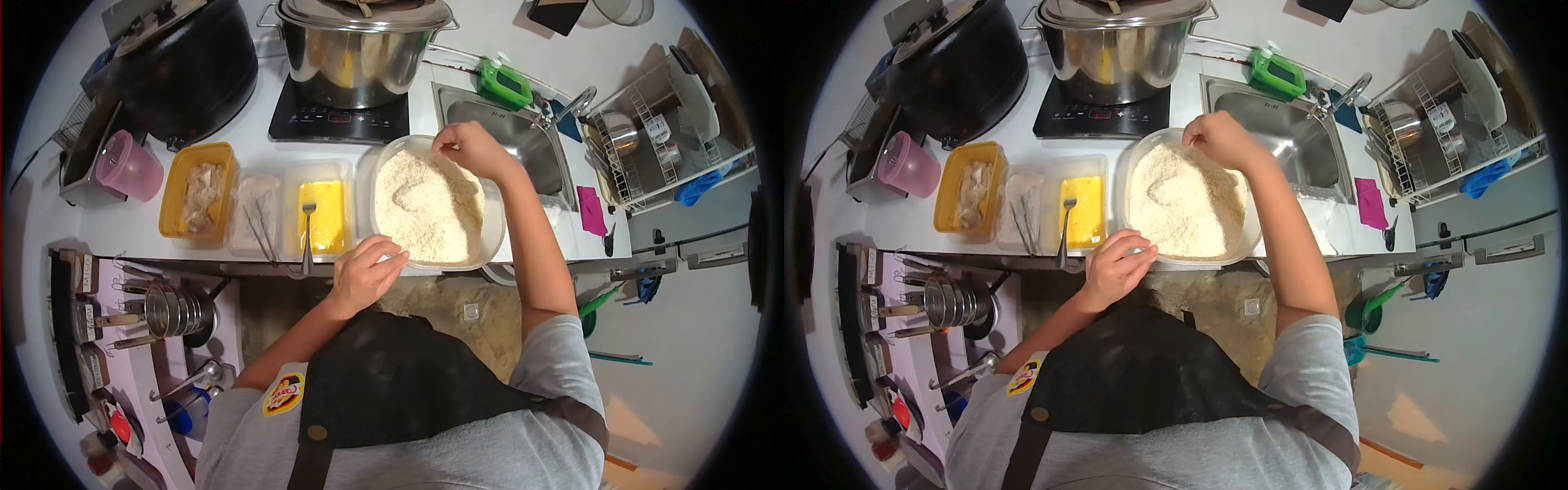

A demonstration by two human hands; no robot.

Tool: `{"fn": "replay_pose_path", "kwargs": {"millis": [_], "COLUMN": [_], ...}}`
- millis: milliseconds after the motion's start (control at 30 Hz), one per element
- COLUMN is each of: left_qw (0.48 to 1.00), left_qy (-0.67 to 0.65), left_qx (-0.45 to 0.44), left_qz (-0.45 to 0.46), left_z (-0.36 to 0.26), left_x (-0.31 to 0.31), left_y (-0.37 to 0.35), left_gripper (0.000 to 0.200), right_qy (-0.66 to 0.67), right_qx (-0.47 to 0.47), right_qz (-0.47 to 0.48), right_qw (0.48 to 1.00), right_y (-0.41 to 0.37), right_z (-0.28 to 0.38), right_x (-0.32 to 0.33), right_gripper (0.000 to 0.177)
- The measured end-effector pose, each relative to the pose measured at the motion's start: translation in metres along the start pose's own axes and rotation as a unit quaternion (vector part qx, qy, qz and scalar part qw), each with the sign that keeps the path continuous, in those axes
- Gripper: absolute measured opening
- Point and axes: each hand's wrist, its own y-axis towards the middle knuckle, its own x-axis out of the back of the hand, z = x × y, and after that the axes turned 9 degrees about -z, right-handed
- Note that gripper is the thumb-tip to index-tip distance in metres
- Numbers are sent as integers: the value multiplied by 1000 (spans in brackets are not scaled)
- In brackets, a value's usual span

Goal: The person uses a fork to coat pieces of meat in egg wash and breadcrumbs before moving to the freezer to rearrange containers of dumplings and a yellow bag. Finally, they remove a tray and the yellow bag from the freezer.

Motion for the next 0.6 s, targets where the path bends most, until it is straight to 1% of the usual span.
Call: {"fn": "replay_pose_path", "kwargs": {"millis": [33,100,167,233,367,433,467,533,567,600], "left_qw": [1000,1000,1000,1000,1000,1000,1000,1000,1000,1000], "left_qy": [1,1,3,2,9,4,11,17,15,14], "left_qx": [3,-10,-5,2,-18,-27,-21,-13,-18,-23], "left_qz": [-1,2,6,10,-5,-7,-2,0,-6,-13], "left_z": [-1,-1,-1,-1,0,1,0,0,0,0], "left_x": [0,1,1,-1,-3,-3,-3,-3,-3,-3], "left_y": [0,2,1,0,-1,1,0,-1,-1,0], "left_gripper": [19,18,19,20,21,21,21,21,21,20], "right_qy": [1,35,136,65,30,-53,-53,-79,-81,-26], "right_qx": [1,43,108,210,197,82,81,72,74,95], "right_qz": [3,89,187,157,163,285,282,348,351,296], "right_qw": [1000,994,967,963,966,954,955,931,930,950], "right_y": [-4,-20,-41,-56,-61,-60,-59,-54,-52,-50], "right_z": [8,26,42,52,47,52,53,58,55,49], "right_x": [1,-3,-35,-67,-97,-97,-95,-81,-76,-68], "right_gripper": [19,26,25,31,34,33,33,33,33,31]}}
